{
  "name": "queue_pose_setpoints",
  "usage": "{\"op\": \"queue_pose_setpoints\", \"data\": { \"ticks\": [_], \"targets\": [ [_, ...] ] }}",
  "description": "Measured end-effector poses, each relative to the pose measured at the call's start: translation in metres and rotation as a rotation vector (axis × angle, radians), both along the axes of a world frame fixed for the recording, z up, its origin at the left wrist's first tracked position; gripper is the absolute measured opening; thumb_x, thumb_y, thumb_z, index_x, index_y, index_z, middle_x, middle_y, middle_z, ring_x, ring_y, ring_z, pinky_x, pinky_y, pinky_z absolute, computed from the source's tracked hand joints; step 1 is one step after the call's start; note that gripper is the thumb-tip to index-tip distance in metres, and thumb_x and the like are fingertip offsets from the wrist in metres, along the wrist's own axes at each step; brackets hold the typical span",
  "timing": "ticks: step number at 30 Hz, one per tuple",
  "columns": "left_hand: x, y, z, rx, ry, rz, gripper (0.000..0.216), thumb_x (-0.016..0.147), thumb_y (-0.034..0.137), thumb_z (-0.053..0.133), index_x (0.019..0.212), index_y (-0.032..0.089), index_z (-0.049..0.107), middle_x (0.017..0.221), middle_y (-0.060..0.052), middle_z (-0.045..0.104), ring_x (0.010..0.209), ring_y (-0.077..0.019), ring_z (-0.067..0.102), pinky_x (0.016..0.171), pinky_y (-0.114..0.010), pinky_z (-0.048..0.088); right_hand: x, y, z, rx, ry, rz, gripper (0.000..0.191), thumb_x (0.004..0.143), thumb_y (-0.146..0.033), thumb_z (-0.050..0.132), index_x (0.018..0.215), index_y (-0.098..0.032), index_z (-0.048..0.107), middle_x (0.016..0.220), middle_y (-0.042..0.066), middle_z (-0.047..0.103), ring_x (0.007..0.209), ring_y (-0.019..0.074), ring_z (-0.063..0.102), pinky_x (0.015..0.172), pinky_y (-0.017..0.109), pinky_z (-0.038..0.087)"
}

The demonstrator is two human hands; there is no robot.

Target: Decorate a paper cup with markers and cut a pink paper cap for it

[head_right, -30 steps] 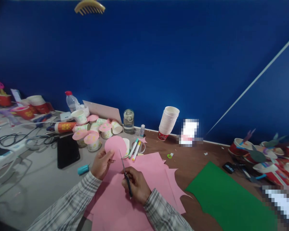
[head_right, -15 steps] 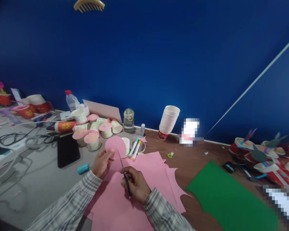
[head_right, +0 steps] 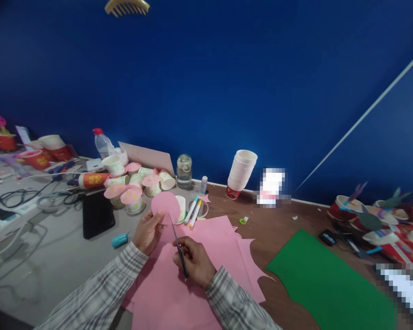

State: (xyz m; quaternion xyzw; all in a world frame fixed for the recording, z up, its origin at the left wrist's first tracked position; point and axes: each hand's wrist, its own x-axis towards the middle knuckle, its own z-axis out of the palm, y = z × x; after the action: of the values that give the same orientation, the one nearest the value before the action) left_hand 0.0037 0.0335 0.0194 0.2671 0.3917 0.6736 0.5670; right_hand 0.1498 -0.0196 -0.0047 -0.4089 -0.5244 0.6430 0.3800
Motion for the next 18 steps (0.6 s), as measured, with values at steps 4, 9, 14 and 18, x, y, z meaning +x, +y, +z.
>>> {"op": "queue_pose_setpoints", "data": {
  "ticks": [4, 9, 14, 18],
  "targets": [
    [0.0, -0.001, 0.002, 0.011, -0.038, -0.011, 0.03, 0.042, 0.03, 0.077, 0.065, 0.016, 0.064, 0.053, 0.001, 0.063, 0.046, -0.01, 0.051, 0.038, -0.018, 0.034, 0.0, 0.0, 0.001, 0.015, 0.011, -0.013, 0.026, 0.059, -0.028, 0.068, 0.083, -0.019, 0.063, 0.052, -0.006, 0.052, 0.041, 0.0086, 0.042, 0.041, 0.018, 0.032],
    [0.001, -0.003, 0.004, -0.026, -0.079, -0.034, 0.033, 0.04, 0.026, 0.078, 0.069, 0.016, 0.066, 0.054, -0.001, 0.066, 0.044, -0.0124, 0.053, 0.034, -0.02, 0.032, 0.0, 0.0, 0.003, 0.031, 0.026, -0.006, 0.025, 0.059, -0.027, 0.068, 0.083, -0.019, 0.064, 0.053, -0.005, 0.053, 0.041, 0.0089, 0.043, 0.041, 0.019, 0.033],
    [0.004, -0.005, 0.009, -0.047, -0.084, -0.017, 0.039, 0.039, 0.027, 0.078, 0.074, 0.016, 0.065, 0.054, -0.001, 0.066, 0.043, -0.0129, 0.053, 0.033, -0.02, 0.031, -0.001, 0.0, 0.005, 0.009, 0.012, -0.002, 0.025, 0.059, -0.026, 0.068, 0.083, -0.019, 0.064, 0.052, -0.006, 0.052, 0.041, 0.0093, 0.043, 0.041, 0.019, 0.033],
    [0.005, -0.006, 0.011, -0.058, -0.084, 0.006, 0.041, 0.04, 0.028, 0.077, 0.077, 0.017, 0.064, 0.056, 0.0, 0.066, 0.047, -0.014, 0.055, 0.037, -0.021, 0.036, 0.0, -0.001, 0.003, 0.025, -0.008, -0.009, 0.024, 0.059, -0.025, 0.067, 0.082, -0.02, 0.063, 0.052, -0.006, 0.05, 0.042, 0.0087, 0.041, 0.04, 0.018, 0.031]
  ]
}}
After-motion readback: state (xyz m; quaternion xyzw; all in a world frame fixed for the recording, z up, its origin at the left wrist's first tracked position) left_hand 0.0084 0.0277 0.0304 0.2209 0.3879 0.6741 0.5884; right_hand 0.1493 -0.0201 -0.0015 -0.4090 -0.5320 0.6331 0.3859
